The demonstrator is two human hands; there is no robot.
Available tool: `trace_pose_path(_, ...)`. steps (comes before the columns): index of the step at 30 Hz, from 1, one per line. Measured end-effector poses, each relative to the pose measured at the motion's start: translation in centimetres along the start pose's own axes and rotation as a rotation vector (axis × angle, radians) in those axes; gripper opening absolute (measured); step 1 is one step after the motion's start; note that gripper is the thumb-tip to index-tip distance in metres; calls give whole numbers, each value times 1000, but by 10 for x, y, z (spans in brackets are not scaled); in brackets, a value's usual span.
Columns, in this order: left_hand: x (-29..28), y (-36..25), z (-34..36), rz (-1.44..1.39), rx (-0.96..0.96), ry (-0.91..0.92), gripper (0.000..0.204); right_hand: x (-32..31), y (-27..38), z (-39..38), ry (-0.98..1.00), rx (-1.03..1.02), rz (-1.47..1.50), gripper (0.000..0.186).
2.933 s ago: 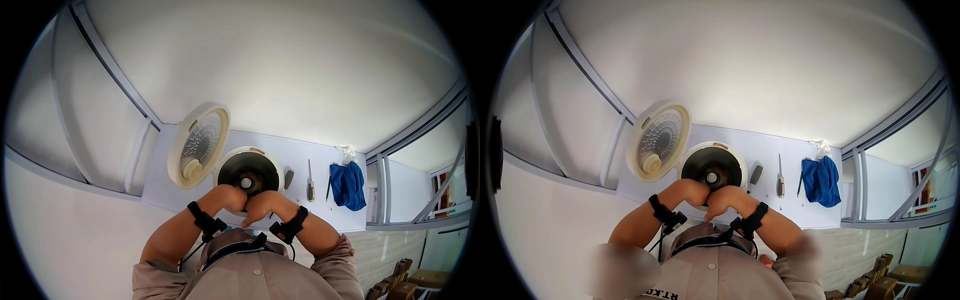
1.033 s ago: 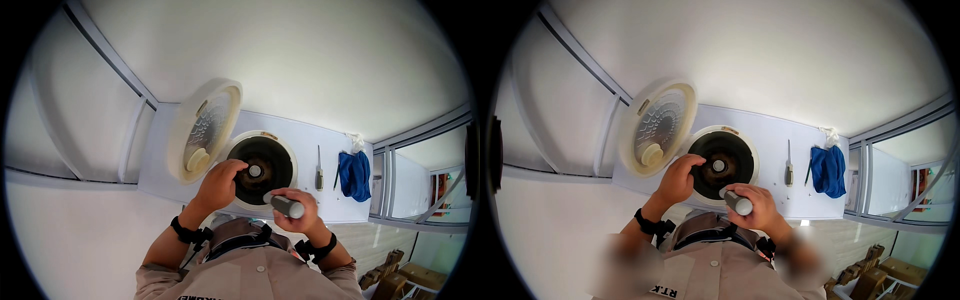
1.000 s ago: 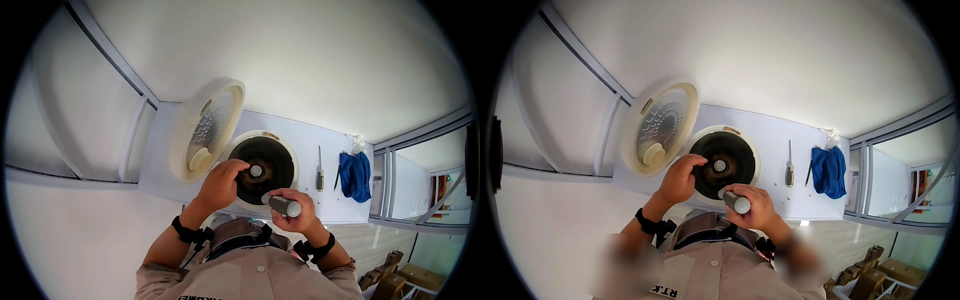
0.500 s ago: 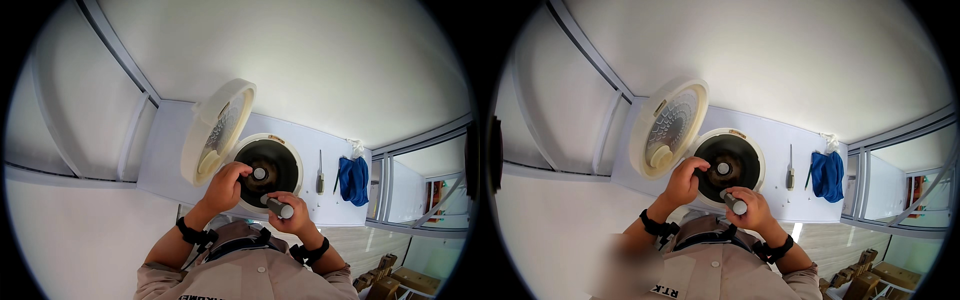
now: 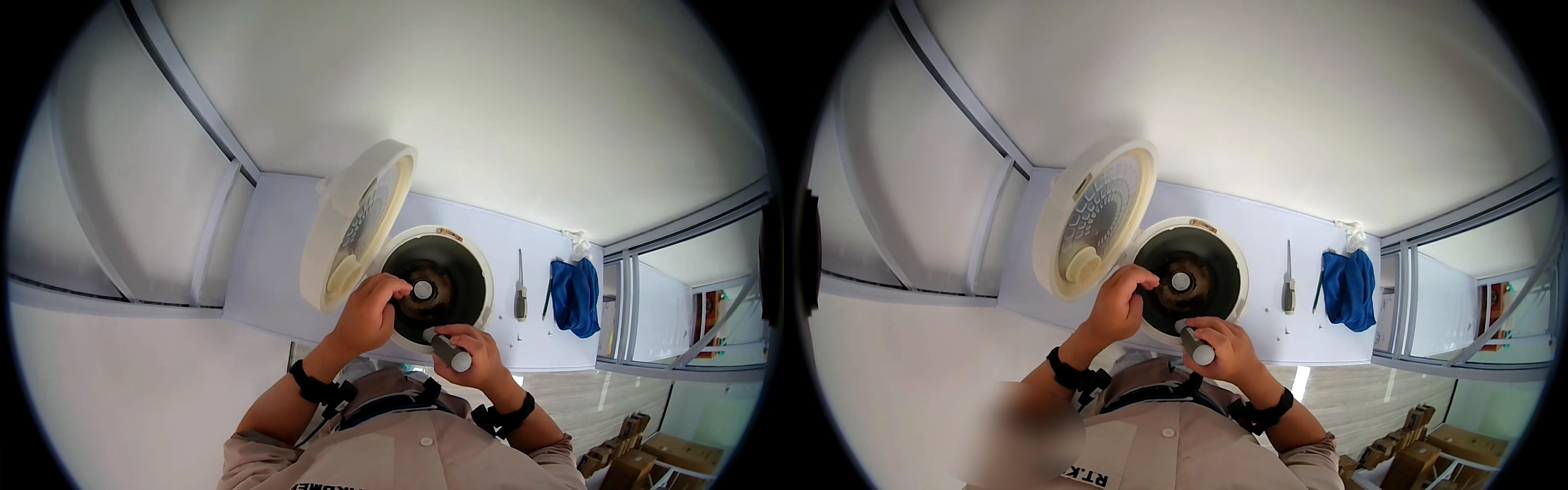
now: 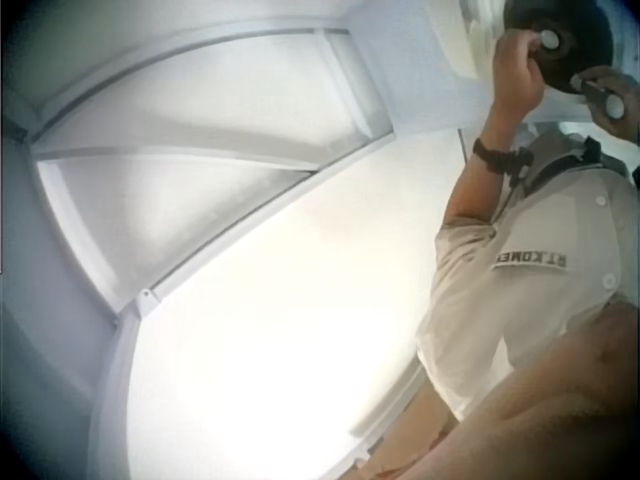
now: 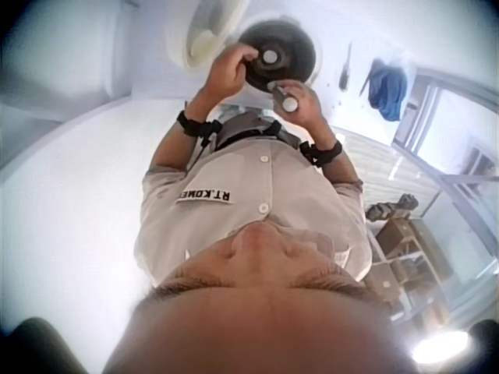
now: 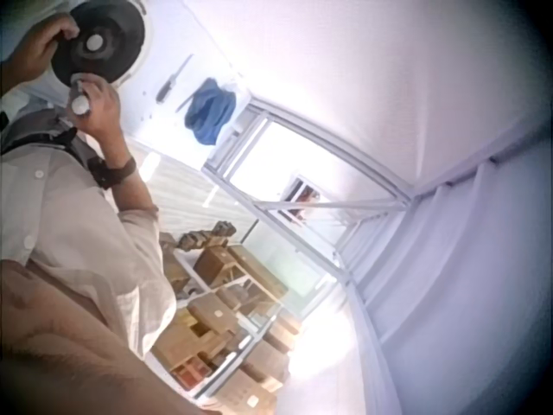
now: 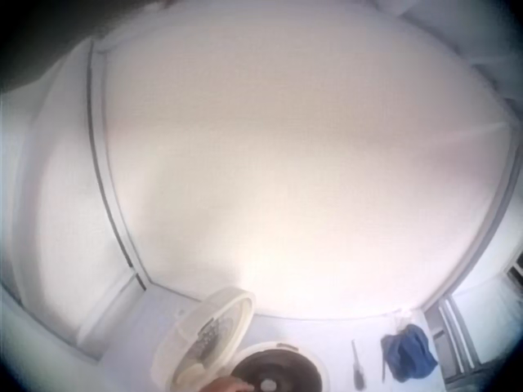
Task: The person disassembles a white rice cooker by removing the lid and using a screwdriver to unscrew the base. They then remove the inner pot and manipulate a small white component inside the cooker's heating element area.
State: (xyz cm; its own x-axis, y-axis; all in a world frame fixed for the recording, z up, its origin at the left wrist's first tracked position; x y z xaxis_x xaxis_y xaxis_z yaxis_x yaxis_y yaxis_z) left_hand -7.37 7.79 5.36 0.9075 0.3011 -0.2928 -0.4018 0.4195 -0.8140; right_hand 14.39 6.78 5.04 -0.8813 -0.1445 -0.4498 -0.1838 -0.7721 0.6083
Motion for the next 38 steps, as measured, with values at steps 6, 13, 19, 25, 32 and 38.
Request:
trace_pose_path(6,0,0,0,-8,2,6,41,2,3,1,10,-12,-25,67)
trace_pose_path(13,-1,0,1,-1,-3,15,40,3,5,5,20,-31,-59,73)
trace_pose_path(19,0,1,0,4,3,12,39,3,1,1,48,52,-73,70)
trace_pose_path(25,0,3,-2,-13,-30,22,38,3,0,-1,-31,75,-41,65)
trace_pose_path(32,1,0,-1,14,-9,25,41,4,9,24,-16,157,-136,54)
trace_pose_path(38,2,-1,3,53,0,75,46,10,20,51,-26,63,-345,64)
Point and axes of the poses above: each hand's wrist, its own z-axis towards the middle knuckle, its own x-axis out of the palm, y = z × x, the point moved 5 cm from there along z, towards the middle knuckle, and after that the axes turned 11 degrees about -y, right-handed, at the moved point
